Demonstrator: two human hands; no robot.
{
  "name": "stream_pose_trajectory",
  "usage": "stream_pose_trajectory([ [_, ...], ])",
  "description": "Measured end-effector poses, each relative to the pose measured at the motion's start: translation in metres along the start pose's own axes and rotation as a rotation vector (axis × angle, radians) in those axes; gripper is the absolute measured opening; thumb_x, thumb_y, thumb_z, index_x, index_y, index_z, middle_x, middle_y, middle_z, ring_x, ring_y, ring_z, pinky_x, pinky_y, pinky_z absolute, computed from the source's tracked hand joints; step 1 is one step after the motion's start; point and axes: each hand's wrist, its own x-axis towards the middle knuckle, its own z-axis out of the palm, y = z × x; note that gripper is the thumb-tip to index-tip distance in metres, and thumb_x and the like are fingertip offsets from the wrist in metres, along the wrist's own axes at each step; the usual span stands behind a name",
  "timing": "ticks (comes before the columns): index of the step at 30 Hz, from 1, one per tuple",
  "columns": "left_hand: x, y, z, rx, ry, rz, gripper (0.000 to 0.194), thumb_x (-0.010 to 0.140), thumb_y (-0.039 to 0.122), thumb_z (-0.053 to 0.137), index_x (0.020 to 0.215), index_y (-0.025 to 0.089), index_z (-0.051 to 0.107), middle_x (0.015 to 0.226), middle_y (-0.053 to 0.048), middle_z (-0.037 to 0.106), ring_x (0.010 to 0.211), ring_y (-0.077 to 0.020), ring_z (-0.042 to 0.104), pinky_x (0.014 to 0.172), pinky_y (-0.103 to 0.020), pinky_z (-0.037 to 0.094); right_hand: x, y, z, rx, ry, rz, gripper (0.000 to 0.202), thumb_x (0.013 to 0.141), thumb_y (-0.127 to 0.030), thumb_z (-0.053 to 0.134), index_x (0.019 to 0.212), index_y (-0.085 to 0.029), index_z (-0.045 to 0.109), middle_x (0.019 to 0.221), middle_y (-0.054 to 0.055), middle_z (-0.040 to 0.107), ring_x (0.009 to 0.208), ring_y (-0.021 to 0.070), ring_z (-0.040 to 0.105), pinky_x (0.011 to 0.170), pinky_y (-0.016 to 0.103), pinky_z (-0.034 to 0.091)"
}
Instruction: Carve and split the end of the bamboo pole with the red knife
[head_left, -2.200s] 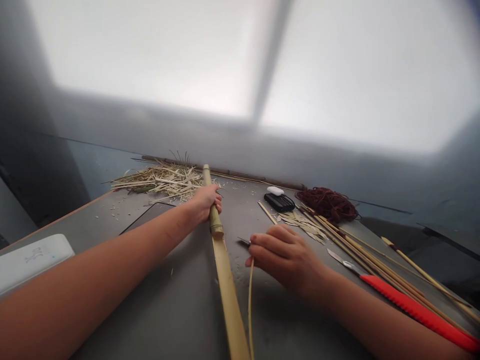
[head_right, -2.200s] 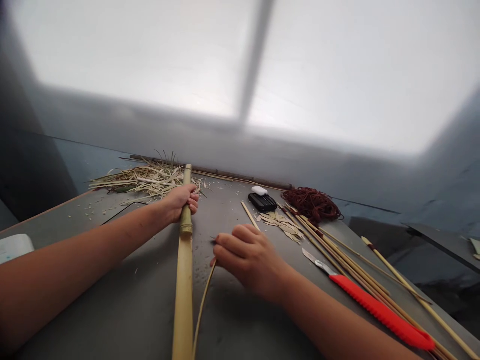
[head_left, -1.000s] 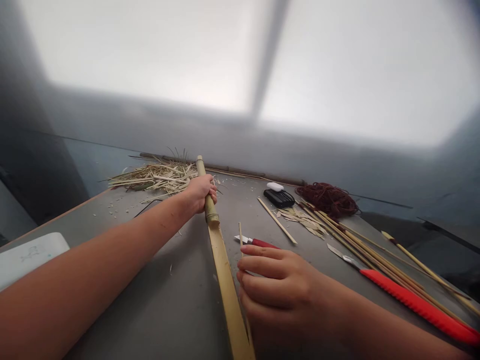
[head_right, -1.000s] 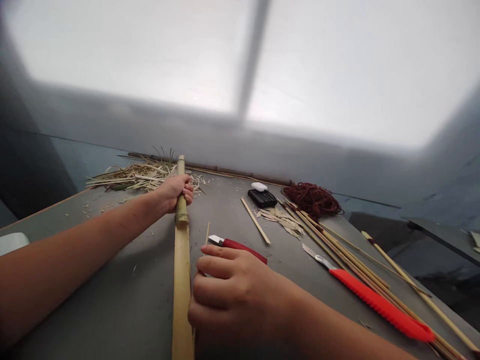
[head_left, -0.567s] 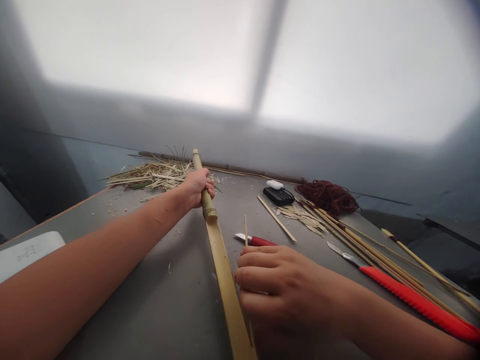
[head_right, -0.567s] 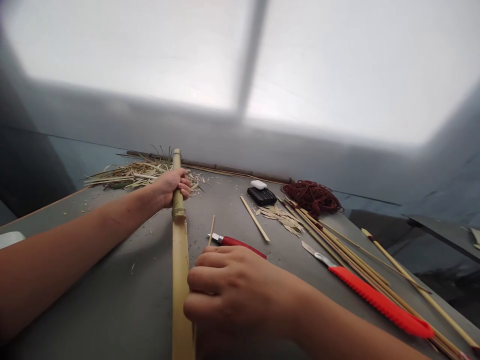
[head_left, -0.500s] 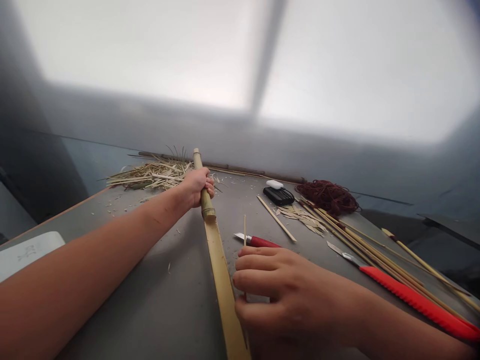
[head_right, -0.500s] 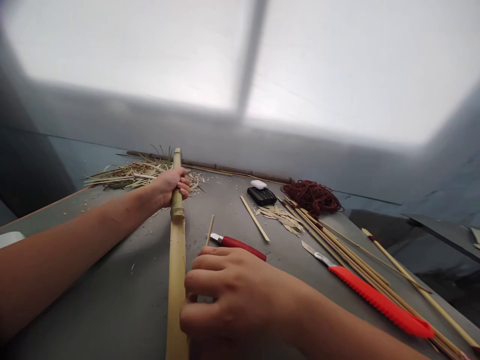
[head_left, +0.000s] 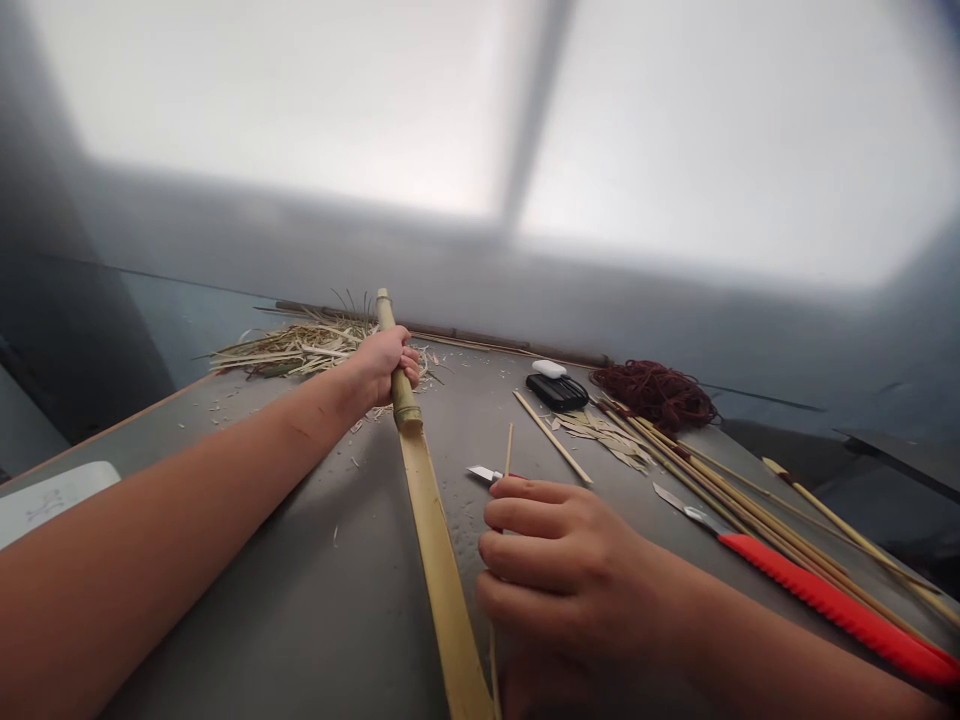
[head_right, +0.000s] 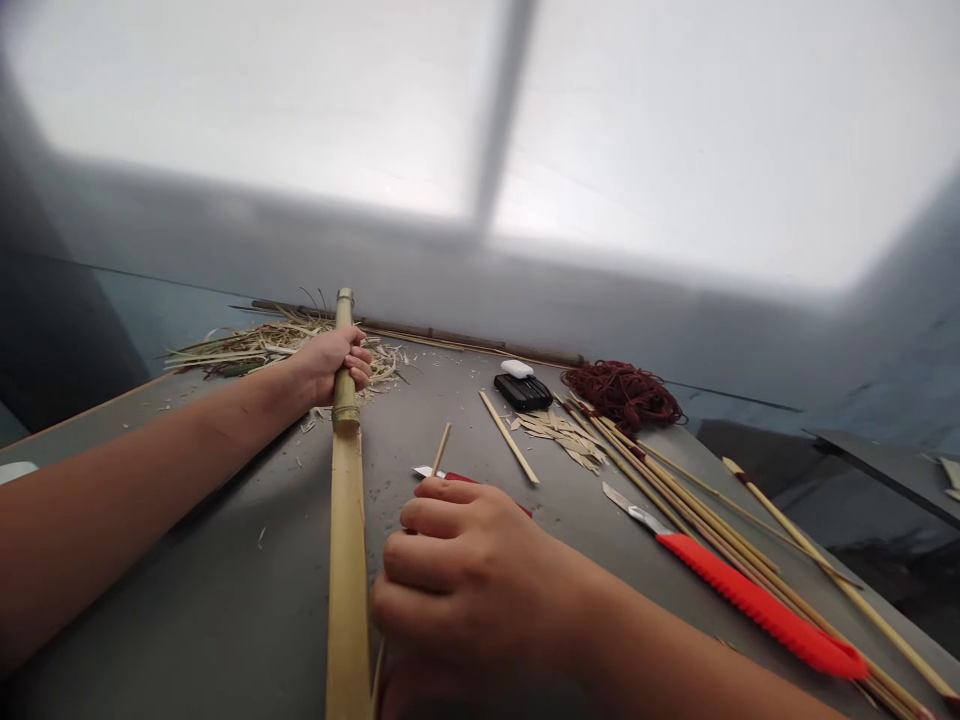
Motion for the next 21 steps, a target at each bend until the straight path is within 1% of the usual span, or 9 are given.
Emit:
stream_pose_trajectory([
  [2, -0.0048, 0.0023, 0.0035, 0.064, 0.079, 0.001, 0.025, 0.083, 0.012, 0.048, 0.072, 0.023, 0.029, 0.046, 0.009, 0.032, 0.027, -0.0028, 0.026, 0.027, -0.012, 0.023, -0.0006, 0.0006, -0.0005, -0.005, 0.021, 0.0, 0.051, 0.1, -0.044, 0.029, 0.062, -0.019, 0.052, 0.063, -0.001, 0.043, 0.06, 0.0151, 0.034, 0.06, 0.032, 0.034],
  [3, -0.0068, 0.003, 0.0049, 0.077, 0.097, 0.008, 0.025, 0.083, 0.012, 0.047, 0.071, 0.023, 0.028, 0.045, 0.009, 0.032, 0.027, -0.0027, 0.025, 0.027, -0.012, 0.023, -0.0008, 0.0011, -0.0014, -0.006, 0.025, 0.0, 0.052, 0.101, -0.042, 0.028, 0.062, -0.018, 0.052, 0.063, 0.0, 0.043, 0.059, 0.0151, 0.034, 0.059, 0.032, 0.034],
  [6, -0.0091, 0.0026, 0.0063, 0.053, 0.092, 0.026, 0.025, 0.084, 0.011, 0.046, 0.07, 0.023, 0.028, 0.046, 0.009, 0.03, 0.027, -0.0025, 0.025, 0.027, -0.012, 0.022, -0.0011, 0.0036, -0.0052, -0.008, -0.005, 0.0, 0.052, 0.102, -0.04, 0.027, 0.062, -0.018, 0.053, 0.063, 0.0, 0.045, 0.059, 0.0151, 0.034, 0.06, 0.032, 0.035],
  [8, -0.0076, 0.0001, 0.0058, 0.04, 0.103, 0.033, 0.025, 0.084, 0.012, 0.047, 0.072, 0.023, 0.029, 0.046, 0.009, 0.03, 0.027, -0.0023, 0.025, 0.028, -0.012, 0.022, -0.0009, 0.0057, -0.0076, 0.0, -0.031, -0.001, 0.054, 0.1, -0.048, 0.029, 0.062, -0.018, 0.053, 0.062, -0.001, 0.044, 0.058, 0.0147, 0.033, 0.062, 0.031, 0.036],
  [10, -0.0053, -0.0029, 0.0054, 0.031, 0.115, 0.038, 0.024, 0.084, 0.013, 0.049, 0.073, 0.023, 0.029, 0.048, 0.01, 0.031, 0.027, -0.0025, 0.025, 0.028, -0.012, 0.022, -0.0005, 0.0076, -0.0089, 0.027, -0.044, -0.025, 0.059, 0.095, -0.062, 0.031, 0.06, -0.019, 0.05, 0.06, -0.002, 0.042, 0.057, 0.014, 0.032, 0.063, 0.031, 0.036],
  [12, -0.0036, -0.0052, 0.0058, 0.027, 0.118, 0.04, 0.025, 0.084, 0.014, 0.05, 0.074, 0.023, 0.029, 0.048, 0.01, 0.031, 0.027, -0.0027, 0.025, 0.028, -0.013, 0.022, 0.0001, 0.0087, -0.009, 0.061, -0.038, -0.057, 0.062, 0.09, -0.072, 0.031, 0.059, -0.02, 0.047, 0.059, -0.003, 0.041, 0.056, 0.0135, 0.031, 0.06, 0.031, 0.033],
  [13, -0.0033, -0.0058, 0.0062, 0.023, 0.118, 0.041, 0.025, 0.084, 0.013, 0.05, 0.074, 0.023, 0.029, 0.049, 0.01, 0.031, 0.027, -0.0027, 0.025, 0.028, -0.013, 0.022, 0.0004, 0.009, -0.0086, 0.075, -0.036, -0.068, 0.063, 0.088, -0.074, 0.03, 0.059, -0.02, 0.046, 0.059, -0.003, 0.042, 0.056, 0.0134, 0.03, 0.057, 0.031, 0.031],
  [16, -0.0038, -0.0059, 0.0072, 0.013, 0.106, 0.044, 0.026, 0.082, 0.012, 0.05, 0.074, 0.023, 0.028, 0.049, 0.01, 0.03, 0.027, -0.0022, 0.024, 0.028, -0.012, 0.021, 0.0006, 0.0086, -0.0066, 0.073, -0.039, -0.055, 0.063, 0.086, -0.077, 0.03, 0.06, -0.021, 0.042, 0.059, -0.004, 0.041, 0.056, 0.0133, 0.028, 0.053, 0.031, 0.025],
  [21, -0.0042, -0.0032, 0.0066, 0.034, 0.068, 0.008, 0.027, 0.08, 0.011, 0.049, 0.073, 0.023, 0.027, 0.048, 0.01, 0.031, 0.028, -0.0029, 0.025, 0.027, -0.012, 0.021, -0.0015, 0.0059, -0.0046, 0.03, -0.035, -0.018, 0.06, 0.087, -0.074, 0.033, 0.06, -0.021, 0.038, 0.058, -0.005, 0.039, 0.055, 0.0131, 0.024, 0.052, 0.032, 0.021],
])
